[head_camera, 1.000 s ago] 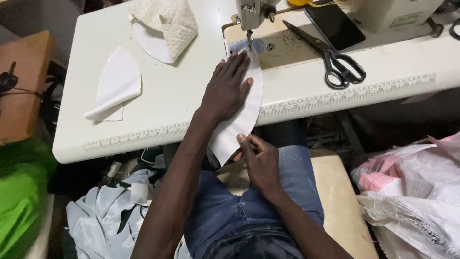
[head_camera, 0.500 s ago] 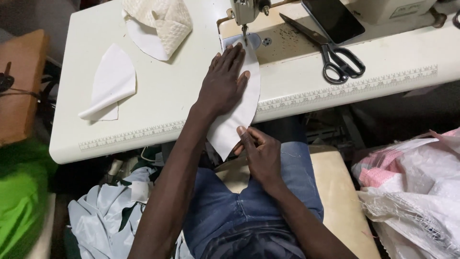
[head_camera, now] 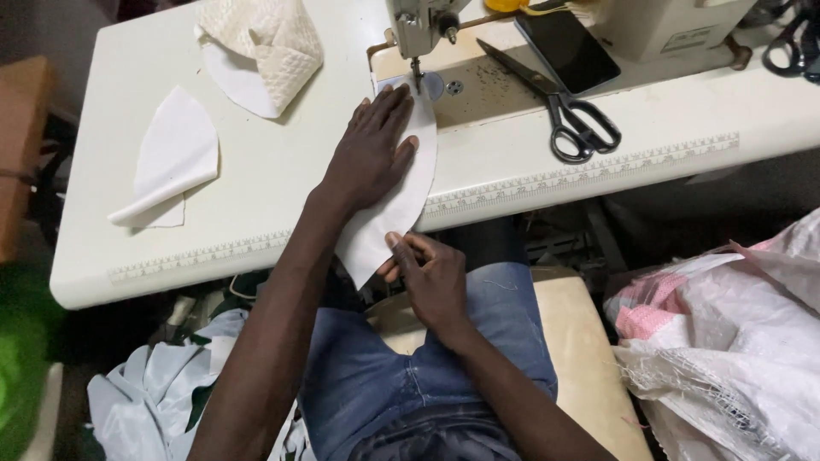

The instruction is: Cutting fabric pieces using a template and scissors at a sewing workstation.

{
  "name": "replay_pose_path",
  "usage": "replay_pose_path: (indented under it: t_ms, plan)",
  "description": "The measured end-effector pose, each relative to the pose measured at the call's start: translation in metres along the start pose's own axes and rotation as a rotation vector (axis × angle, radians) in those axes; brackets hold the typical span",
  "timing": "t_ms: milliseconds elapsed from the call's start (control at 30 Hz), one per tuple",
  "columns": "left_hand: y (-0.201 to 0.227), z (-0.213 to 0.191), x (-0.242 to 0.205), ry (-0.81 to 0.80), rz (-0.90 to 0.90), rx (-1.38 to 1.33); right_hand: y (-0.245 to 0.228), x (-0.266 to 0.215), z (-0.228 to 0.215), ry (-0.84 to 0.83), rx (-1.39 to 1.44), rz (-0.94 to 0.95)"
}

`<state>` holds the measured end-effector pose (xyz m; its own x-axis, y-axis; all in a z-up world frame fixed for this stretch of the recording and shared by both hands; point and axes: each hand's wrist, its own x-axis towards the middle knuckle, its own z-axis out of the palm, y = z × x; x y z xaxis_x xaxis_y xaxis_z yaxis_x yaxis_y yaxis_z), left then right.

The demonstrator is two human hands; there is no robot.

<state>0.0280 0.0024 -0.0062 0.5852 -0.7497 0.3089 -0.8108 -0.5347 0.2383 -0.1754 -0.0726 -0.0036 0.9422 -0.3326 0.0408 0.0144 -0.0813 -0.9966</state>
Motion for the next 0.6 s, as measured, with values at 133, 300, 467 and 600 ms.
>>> replay_pose_path:
  t_ms: [133, 300, 467, 600]
  plan:
    - [0.010, -0.005, 0.013, 0.141, 0.018, -0.099, -0.003, 0.003, 0.012, -0.003, 0.000, 0.059]
    - [0.012, 0.002, 0.019, 0.004, -0.097, -0.006, -0.014, 0.011, 0.001, -0.144, -0.121, 0.109]
    - [0.017, 0.000, 0.018, -0.036, -0.147, 0.091, -0.037, 0.066, -0.130, 0.266, -0.303, -0.183]
    - [0.005, 0.008, 0.021, -0.012, -0.132, 0.055, 0.010, 0.181, -0.308, 0.815, -1.026, -0.866]
